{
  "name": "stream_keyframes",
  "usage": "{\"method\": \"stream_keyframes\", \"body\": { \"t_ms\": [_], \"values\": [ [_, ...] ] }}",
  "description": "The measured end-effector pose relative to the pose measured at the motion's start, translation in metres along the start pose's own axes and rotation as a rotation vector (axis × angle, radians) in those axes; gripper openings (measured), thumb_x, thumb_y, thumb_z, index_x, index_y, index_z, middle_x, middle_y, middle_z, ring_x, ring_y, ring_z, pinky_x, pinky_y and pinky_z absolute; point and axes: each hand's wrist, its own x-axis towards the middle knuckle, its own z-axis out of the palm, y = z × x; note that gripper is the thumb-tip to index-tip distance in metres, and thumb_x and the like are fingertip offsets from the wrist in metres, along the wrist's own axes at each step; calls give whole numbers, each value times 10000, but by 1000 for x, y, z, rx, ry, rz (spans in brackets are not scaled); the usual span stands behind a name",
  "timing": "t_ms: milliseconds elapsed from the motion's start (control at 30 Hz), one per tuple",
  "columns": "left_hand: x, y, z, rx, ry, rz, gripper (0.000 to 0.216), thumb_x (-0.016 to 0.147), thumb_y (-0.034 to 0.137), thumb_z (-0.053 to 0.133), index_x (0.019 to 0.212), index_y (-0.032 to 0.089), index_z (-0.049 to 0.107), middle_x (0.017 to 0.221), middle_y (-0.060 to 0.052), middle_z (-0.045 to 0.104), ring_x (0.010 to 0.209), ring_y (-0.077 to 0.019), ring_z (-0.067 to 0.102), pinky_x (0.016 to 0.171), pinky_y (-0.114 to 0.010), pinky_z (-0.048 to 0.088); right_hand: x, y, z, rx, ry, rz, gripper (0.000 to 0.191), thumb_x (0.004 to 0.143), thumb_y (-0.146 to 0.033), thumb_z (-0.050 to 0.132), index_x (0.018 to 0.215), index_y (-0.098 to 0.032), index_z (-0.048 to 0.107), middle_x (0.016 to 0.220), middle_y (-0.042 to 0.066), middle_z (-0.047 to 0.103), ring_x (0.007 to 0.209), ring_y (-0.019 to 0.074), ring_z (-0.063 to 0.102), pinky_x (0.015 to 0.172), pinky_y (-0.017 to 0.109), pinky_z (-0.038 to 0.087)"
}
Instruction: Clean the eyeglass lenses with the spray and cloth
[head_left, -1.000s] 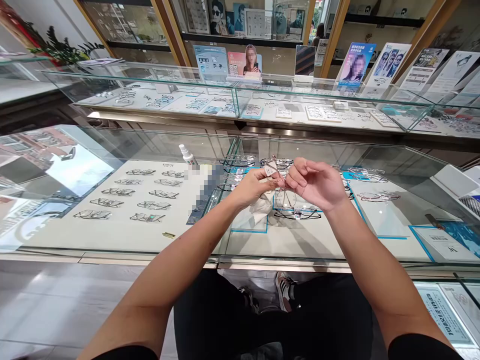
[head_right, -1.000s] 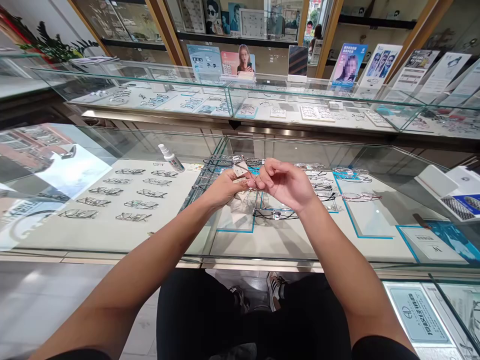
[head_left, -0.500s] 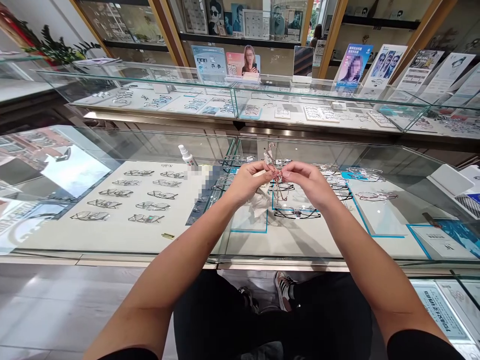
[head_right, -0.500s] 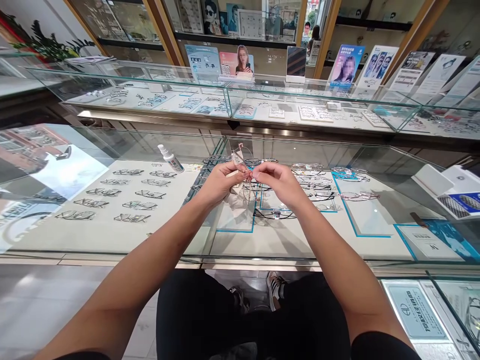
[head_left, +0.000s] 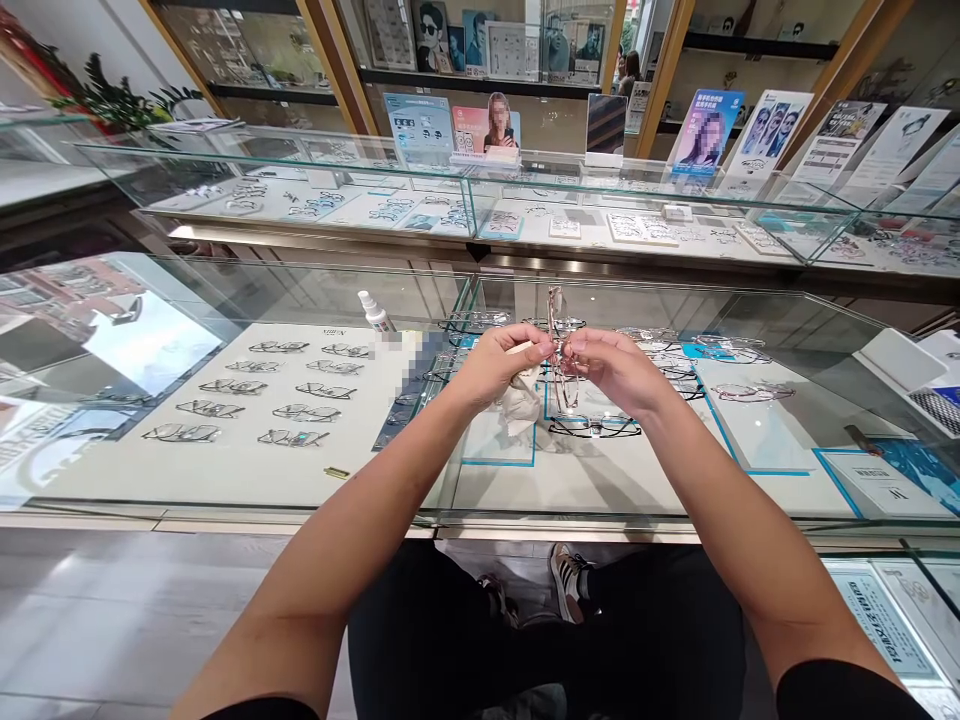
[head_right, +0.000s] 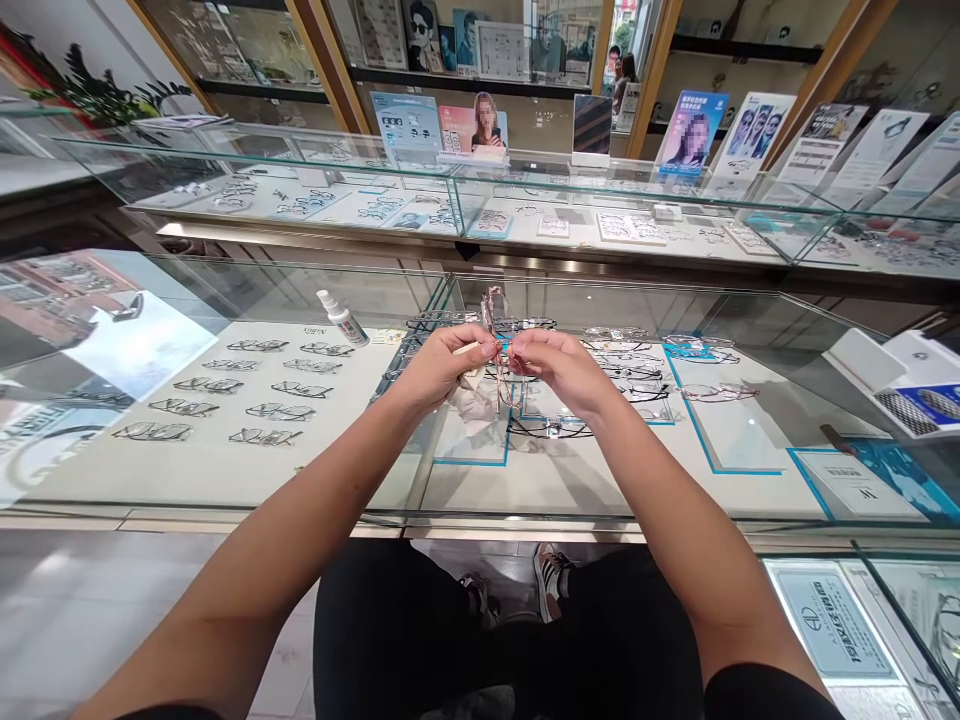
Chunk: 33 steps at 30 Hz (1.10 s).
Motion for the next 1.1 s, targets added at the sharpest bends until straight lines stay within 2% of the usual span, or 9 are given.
{"method": "stream_keyframes", "body": {
  "t_ms": [167,267,433,533,700,800,933,1000,1100],
  "values": [
    [0,1,-2,11,5,-3,427,720,563,976,804,189,789,826,-15,739,801,-147,607,805,-282,440,2,1,-3,47,-14,20,248,682,-385,954,795,-203,831,817,21,725,784,156,637,797,309,550],
    [1,2,-7,-25,-9,-28,390,742,521,956,787,180,771,780,-11,712,716,-120,566,700,-256,413,1,-3,-4,74,-65,20,223,724,-376,911,725,-191,787,772,10,658,753,147,604,767,297,534],
    [3,12,-15,-302,-47,-103,334,660,397,904,642,180,651,611,18,545,530,-90,423,493,-236,294,-1,-9,-10,60,-199,32,279,777,-387,870,662,-190,710,773,18,613,777,162,596,782,310,516],
    [3,20,-22,-433,-101,-131,327,610,345,841,560,192,556,548,22,442,498,-97,380,450,-237,286,-1,-10,-15,-32,-262,57,278,777,-389,876,675,-187,714,744,24,627,764,166,587,766,316,483],
    [3,23,-32,-500,-170,-173,347,640,299,769,533,203,453,504,29,336,465,-96,325,417,-219,267,0,-9,-19,-75,-325,98,285,778,-411,903,709,-188,739,716,11,633,760,164,592,774,316,471],
    [4,24,-33,-597,-137,-227,337,758,314,769,597,190,500,556,31,381,465,-89,347,416,-211,283,-2,-10,-18,-42,-334,80,308,797,-440,926,760,-197,740,783,17,679,808,168,636,833,329,509],
    [4,26,-29,-700,-44,-267,302,973,322,666,720,176,590,606,39,429,456,-83,348,415,-204,282,-5,-12,-18,4,-333,33,348,827,-472,946,820,-218,708,882,21,745,913,181,712,926,347,551],
    [4,26,-26,-686,-13,-276,230,972,286,680,779,169,635,606,43,440,458,-83,360,416,-200,277,-6,-12,-19,9,-330,32,356,842,-484,945,857,-228,699,982,37,798,1005,195,747,976,361,562],
    [3,22,-21,-615,-36,-285,178,857,303,816,877,167,703,603,47,467,461,-78,354,412,-203,257,-8,-13,-19,-3,-339,34,339,885,-508,914,903,-242,705,1189,61,839,1171,221,757,1057,401,561]
  ]
}}
